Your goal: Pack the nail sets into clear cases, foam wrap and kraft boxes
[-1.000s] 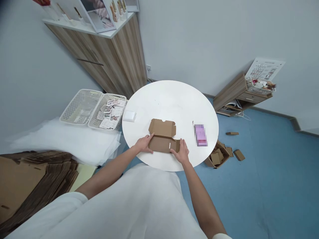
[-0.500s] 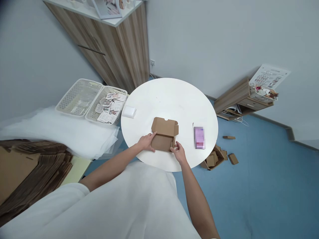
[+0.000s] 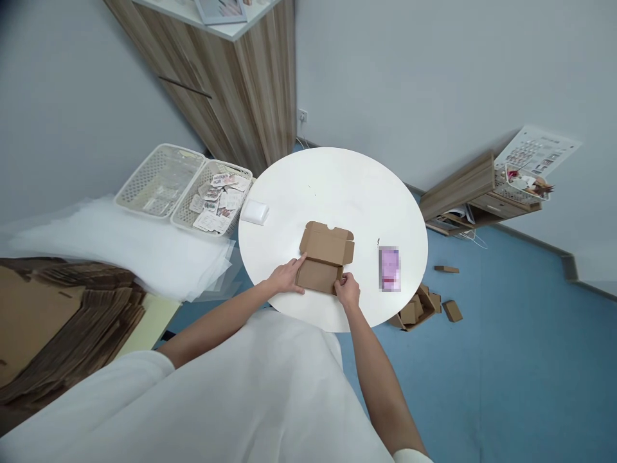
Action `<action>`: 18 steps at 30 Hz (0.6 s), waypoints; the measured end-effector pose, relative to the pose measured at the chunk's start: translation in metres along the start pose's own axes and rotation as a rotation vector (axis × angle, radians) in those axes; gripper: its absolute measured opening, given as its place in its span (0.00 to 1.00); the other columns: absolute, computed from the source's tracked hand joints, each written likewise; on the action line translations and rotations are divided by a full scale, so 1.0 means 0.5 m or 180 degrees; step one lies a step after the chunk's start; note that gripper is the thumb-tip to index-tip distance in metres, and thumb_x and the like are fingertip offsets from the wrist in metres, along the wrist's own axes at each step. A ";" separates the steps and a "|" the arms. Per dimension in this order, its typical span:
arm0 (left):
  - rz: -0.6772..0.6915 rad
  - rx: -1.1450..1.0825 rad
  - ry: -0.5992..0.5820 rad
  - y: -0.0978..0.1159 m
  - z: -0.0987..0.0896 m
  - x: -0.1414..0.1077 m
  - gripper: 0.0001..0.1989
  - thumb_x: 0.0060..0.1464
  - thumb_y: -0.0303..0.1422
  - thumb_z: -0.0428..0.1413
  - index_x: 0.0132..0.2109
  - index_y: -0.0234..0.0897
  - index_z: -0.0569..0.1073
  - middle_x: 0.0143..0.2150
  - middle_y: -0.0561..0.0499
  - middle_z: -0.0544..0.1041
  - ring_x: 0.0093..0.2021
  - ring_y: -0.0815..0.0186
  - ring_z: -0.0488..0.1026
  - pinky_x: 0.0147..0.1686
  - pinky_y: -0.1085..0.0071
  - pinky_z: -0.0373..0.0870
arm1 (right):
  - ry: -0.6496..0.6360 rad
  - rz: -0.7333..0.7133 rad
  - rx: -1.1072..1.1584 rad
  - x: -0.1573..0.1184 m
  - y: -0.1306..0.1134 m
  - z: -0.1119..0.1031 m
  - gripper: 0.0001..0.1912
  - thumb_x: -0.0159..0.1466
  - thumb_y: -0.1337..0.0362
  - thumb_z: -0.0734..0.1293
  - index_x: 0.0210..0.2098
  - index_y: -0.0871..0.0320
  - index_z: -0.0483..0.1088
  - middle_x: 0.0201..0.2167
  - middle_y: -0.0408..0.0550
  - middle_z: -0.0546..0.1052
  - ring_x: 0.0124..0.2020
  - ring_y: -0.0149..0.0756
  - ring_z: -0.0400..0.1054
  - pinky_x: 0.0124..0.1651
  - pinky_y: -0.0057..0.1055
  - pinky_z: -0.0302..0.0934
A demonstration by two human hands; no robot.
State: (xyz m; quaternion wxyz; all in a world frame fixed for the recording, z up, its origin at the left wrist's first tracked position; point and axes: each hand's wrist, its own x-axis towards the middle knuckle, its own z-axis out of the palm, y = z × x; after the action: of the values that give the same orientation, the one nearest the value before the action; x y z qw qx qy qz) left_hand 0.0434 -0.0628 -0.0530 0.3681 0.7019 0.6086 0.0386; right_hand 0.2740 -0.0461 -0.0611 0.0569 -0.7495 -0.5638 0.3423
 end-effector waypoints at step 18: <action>-0.0525 -0.2650 0.0662 -0.001 0.089 -0.034 0.29 0.41 0.27 0.55 0.54 0.39 0.61 0.55 0.42 0.63 0.52 0.57 0.63 0.42 0.62 0.65 | -0.0269 0.0205 0.1465 -0.053 0.038 0.015 0.25 0.55 0.48 0.58 0.48 0.54 0.60 0.42 0.48 0.70 0.23 0.30 0.67 0.28 0.31 0.61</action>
State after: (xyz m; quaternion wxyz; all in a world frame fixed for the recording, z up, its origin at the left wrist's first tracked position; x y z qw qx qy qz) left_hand 0.0609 -0.0986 -0.0788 0.5583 0.4350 0.6289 0.3216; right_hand 0.2815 -0.0783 -0.0638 0.1917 -0.7194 -0.4486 0.4945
